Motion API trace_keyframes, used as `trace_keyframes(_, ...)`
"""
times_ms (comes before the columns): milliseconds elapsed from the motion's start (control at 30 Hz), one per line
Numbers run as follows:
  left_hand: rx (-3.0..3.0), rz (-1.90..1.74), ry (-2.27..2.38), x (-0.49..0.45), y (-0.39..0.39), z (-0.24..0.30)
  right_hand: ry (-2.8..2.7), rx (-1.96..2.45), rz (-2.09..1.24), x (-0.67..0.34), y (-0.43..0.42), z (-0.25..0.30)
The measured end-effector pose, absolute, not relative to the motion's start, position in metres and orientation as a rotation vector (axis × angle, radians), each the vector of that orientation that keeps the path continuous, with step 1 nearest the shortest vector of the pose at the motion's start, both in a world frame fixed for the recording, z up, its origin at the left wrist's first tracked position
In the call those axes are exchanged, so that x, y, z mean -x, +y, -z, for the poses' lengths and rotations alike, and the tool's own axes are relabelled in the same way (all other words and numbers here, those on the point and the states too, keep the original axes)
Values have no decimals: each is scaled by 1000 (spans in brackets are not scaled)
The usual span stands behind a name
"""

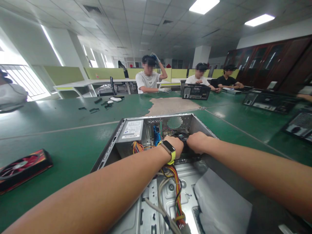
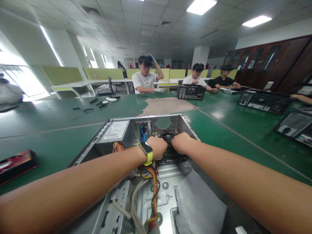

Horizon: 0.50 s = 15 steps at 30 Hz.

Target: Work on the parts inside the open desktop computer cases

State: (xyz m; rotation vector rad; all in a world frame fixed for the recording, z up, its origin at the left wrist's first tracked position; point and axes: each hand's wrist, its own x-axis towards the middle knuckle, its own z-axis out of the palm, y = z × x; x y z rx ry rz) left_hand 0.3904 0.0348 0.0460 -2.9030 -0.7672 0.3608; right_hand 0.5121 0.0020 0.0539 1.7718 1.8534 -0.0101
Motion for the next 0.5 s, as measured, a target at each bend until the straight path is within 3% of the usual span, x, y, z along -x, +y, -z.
trace_keyframes(500, 2890, -315, -756, -390, 36, -43, 1865, -1767, -11, -512, 2, -51)
